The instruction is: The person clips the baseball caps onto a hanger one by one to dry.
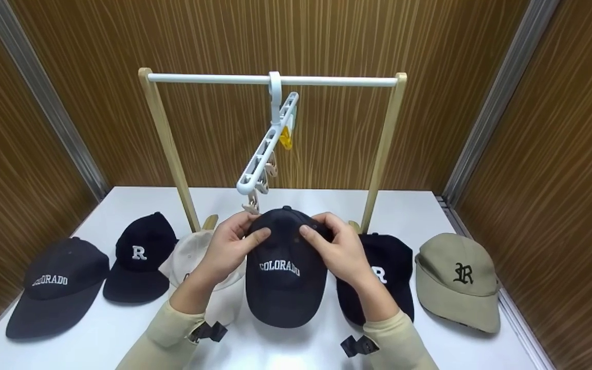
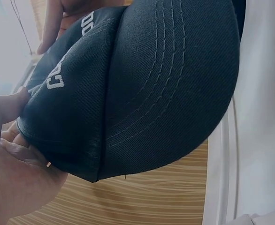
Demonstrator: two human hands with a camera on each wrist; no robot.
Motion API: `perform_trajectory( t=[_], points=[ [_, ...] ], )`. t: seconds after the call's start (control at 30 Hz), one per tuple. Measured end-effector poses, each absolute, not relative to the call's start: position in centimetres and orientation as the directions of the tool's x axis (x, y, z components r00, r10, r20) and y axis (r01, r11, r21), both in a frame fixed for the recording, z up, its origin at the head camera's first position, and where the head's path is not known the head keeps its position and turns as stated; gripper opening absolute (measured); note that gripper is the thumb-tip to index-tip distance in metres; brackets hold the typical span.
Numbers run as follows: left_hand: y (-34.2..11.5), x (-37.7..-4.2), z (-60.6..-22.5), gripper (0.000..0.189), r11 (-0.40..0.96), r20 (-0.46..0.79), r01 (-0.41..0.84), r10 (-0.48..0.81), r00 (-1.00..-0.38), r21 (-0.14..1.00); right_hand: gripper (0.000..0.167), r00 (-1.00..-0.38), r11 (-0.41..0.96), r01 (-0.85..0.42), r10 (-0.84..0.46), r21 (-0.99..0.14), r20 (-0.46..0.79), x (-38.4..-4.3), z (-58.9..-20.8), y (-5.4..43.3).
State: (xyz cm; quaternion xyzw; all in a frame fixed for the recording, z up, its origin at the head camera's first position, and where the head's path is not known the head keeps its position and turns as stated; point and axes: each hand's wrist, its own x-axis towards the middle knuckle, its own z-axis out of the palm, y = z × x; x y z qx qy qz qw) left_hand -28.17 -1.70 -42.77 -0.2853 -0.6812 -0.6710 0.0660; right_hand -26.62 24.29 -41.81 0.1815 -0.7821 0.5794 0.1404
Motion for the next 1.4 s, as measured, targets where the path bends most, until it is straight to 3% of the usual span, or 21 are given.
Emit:
perform_trajectory(
  t=[0.87,1.2,1.4],
  points=[
    [-2.3,-28.6,-42.9,0.017,-0.015,0.445,0.457,0.256,-0.858,0.889,0.025,-0.884,0.306,-0.467,-0.156,-0.83,0.44,-32.2,-36.8,23.9],
    [-2.4,-28.5,-42.8,0.018,0.001,0.434,0.447,0.246,-0.867,0.894,0.049,-0.908,0.463,-0.411,-0.135,-0.785,0.396,-35.9,-34.1,23.7],
    [-2.1,-28.5,-42.6,0.018,0.009,0.432,0.448,0.248,-0.867,0.894,0.051,-0.912,0.499,-0.397,-0.119,-0.771,0.392,-38.0,-33.2,24.0]
  ],
)
